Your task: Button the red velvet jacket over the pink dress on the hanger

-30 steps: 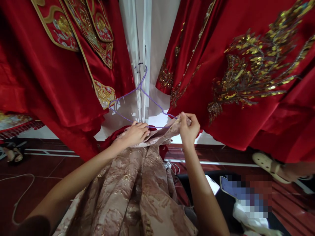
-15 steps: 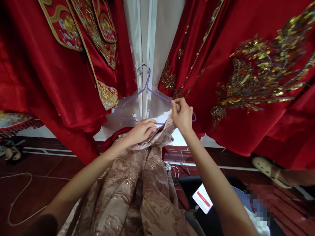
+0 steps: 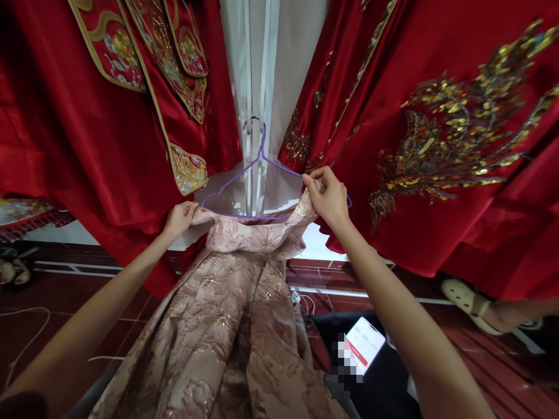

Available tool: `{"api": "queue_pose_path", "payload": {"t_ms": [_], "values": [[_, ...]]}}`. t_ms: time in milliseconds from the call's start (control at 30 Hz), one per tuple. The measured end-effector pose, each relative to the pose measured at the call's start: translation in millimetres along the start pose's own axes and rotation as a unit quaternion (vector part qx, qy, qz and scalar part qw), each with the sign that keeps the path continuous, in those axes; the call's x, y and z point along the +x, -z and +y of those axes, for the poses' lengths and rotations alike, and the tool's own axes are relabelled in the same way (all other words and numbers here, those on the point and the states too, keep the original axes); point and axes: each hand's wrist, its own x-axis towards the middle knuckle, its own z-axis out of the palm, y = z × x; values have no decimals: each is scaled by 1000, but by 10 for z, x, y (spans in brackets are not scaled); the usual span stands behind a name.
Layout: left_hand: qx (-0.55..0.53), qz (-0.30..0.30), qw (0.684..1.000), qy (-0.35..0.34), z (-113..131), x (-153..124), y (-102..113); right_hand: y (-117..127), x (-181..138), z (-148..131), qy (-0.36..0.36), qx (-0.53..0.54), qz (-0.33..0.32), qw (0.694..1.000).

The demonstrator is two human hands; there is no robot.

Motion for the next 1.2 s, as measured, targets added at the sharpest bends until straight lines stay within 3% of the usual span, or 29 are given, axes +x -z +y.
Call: {"api": "queue_pose_path", "payload": {"t_ms": [133,300,567,767,1067,1200], "values": [[40,-3,999,-4,-31,-114,-24,2,-10,-8,4,-12,3,1000],[68,-59,996,3,-55,-208,-13,-2,-35,-39,8,-10,8,1000],[9,19,1000,11,-53,-280,112,-7,-37,-61,8,-14,10,1000],[15,-39,999,30,-67,-247,87,-12,-49,-44,6,-5,3,1000],[-29,46,998,18,27,-217,66,-16,-54,-66,4,-26,10,1000],[3,27,999,43,35,-161,-7,-21,-52,-57,-1,-27,12,1000]]}}
